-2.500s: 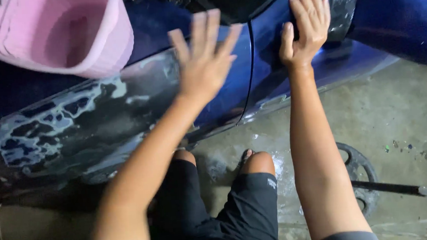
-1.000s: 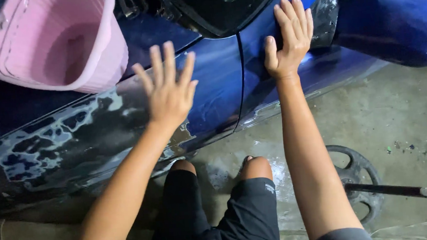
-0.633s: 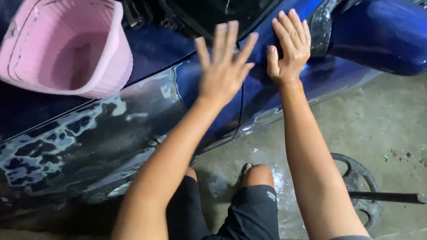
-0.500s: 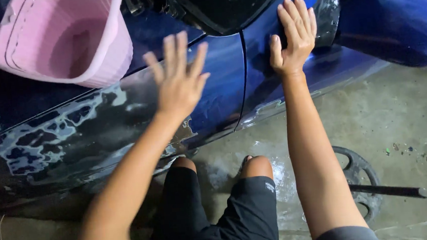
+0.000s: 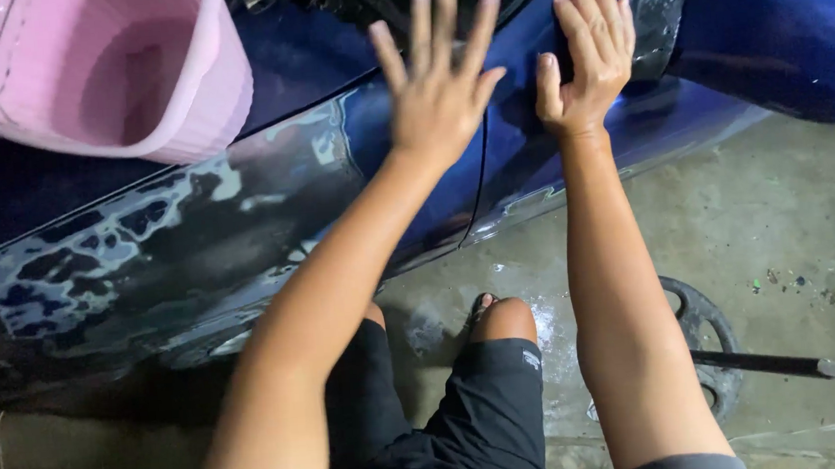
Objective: Wet sanding the front fender of a blue car to prepare it for painting or polishing.
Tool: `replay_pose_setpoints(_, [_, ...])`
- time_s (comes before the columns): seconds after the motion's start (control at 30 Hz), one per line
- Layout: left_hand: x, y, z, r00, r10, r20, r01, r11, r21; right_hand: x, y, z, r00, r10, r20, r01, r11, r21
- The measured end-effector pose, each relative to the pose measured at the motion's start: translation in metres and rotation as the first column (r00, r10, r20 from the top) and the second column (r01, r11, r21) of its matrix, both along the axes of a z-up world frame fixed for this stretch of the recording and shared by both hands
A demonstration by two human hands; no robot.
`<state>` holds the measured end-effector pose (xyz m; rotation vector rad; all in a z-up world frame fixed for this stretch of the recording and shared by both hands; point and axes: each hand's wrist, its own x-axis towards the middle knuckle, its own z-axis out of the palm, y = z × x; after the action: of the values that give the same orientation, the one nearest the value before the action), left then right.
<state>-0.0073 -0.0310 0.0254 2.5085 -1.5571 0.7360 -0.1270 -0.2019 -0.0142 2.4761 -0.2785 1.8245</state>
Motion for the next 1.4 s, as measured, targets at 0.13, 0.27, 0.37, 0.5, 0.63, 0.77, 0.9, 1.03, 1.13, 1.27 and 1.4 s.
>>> replay_pose_setpoints(0.13, [0.041, 0.091, -0.03, 0.981, 0.039, -0.191, -0.006, 0.986, 0.169, -0.002, 0.002, -0.004, 0.999, 0.041, -0.027, -0.04, 0.998, 0.042])
replay_pose_setpoints(0.27, [0.047, 0.116, -0.033, 0.97, 0.071, -0.232, -0.057, 0.996, 0.068, 0.001, 0.01, 0.0, 0.999, 0.024, -0.023, -0.023, 0.997, 0.077])
replay_pose_setpoints(0.37, [0.031, 0.061, -0.021, 0.984, 0.001, -0.18, 0.018, 0.995, 0.103, 0.001, 0.008, 0.002, 1.0, 0.018, -0.02, -0.016, 0.996, 0.083])
replay_pose_setpoints(0.5, [-0.004, -0.019, -0.004, 0.993, -0.118, 0.018, 0.118, 0.993, 0.002, -0.001, 0.006, -0.001, 1.0, 0.02, -0.017, -0.019, 0.998, 0.066])
replay_pose_setpoints(0.63, [-0.009, -0.021, 0.002, 0.988, -0.149, 0.044, 0.15, 0.988, -0.022, -0.002, 0.003, -0.003, 1.0, 0.026, -0.005, -0.026, 0.999, 0.022])
replay_pose_setpoints(0.77, [0.029, 0.07, -0.032, 0.993, -0.118, 0.004, 0.118, 0.992, 0.046, -0.002, 0.003, -0.005, 0.999, 0.042, 0.007, -0.042, 0.999, 0.025])
replay_pose_setpoints(0.9, [0.048, 0.111, -0.043, 0.988, -0.05, -0.148, 0.052, 0.999, 0.013, 0.0, 0.007, 0.0, 1.0, 0.029, -0.002, -0.029, 0.996, 0.08])
replay_pose_setpoints(1.03, [0.023, 0.054, -0.031, 0.993, -0.117, -0.012, 0.116, 0.993, -0.033, 0.003, 0.01, -0.004, 1.0, -0.01, 0.002, 0.009, 0.997, 0.081])
replay_pose_setpoints(1.13, [-0.01, -0.019, -0.013, 0.987, -0.141, 0.073, 0.147, 0.986, -0.076, -0.001, 0.001, -0.005, 1.0, 0.011, -0.013, -0.011, 0.999, 0.05])
replay_pose_setpoints(1.27, [-0.012, -0.037, -0.008, 0.986, -0.165, 0.011, 0.165, 0.981, -0.102, -0.002, -0.002, -0.002, 0.999, 0.032, -0.008, -0.031, 0.999, 0.044])
replay_pose_setpoints(1.4, [0.028, 0.053, -0.03, 0.992, -0.123, -0.017, 0.123, 0.992, -0.02, -0.002, 0.005, -0.002, 0.999, 0.042, -0.026, -0.04, 0.997, 0.065])
